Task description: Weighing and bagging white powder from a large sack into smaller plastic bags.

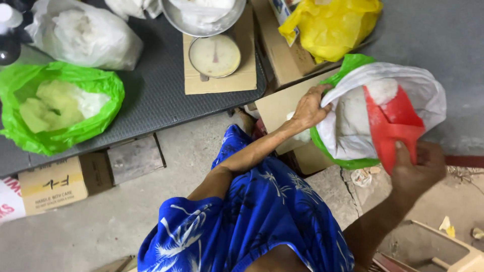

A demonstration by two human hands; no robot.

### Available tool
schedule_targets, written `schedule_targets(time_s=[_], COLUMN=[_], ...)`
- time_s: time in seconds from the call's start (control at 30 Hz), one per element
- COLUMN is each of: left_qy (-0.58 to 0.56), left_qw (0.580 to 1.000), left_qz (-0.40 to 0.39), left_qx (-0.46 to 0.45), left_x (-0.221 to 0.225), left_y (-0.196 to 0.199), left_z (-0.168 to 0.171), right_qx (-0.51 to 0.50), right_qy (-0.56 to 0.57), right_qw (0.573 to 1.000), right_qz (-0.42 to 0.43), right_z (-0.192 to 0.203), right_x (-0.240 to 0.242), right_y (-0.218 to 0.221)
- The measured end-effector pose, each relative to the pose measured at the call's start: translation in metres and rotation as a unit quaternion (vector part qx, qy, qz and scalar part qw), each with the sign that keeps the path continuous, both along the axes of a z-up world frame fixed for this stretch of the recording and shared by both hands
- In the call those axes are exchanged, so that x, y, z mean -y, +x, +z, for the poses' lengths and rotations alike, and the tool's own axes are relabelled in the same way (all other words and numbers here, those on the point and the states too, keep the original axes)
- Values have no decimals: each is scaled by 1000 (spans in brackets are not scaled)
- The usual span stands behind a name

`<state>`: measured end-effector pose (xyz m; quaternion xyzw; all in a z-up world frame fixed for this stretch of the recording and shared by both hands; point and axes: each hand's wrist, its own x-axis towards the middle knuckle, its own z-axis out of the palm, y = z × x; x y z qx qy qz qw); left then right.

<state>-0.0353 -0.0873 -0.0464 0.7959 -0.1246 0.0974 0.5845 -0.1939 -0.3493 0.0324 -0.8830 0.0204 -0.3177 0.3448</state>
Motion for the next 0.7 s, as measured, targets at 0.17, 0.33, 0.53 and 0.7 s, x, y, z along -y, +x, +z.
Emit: schedule_targets(time_s=[0.17,0.33,0.53,0.7], left_qy=[-10,-15,-26,6], left_qw=[992,991,978,992], left_qz=[-75,-102,-165,-121], left_qx=[-102,-90,-128,-44], left_x=[-12,-24,-57,-94], left_y=[-5,-2,9,26], left_z=[16,15,23,6], right_qx=[-43,-33,-15,-10], right_qy=[6,-32,-73,51], right_qw=[999,998,995,995], right_qz=[-26,-37,-59,-84], right_z=[32,23,36,44], right_x=[-17,-7,-13,-37], right_y=[-2,-11,-19,-19])
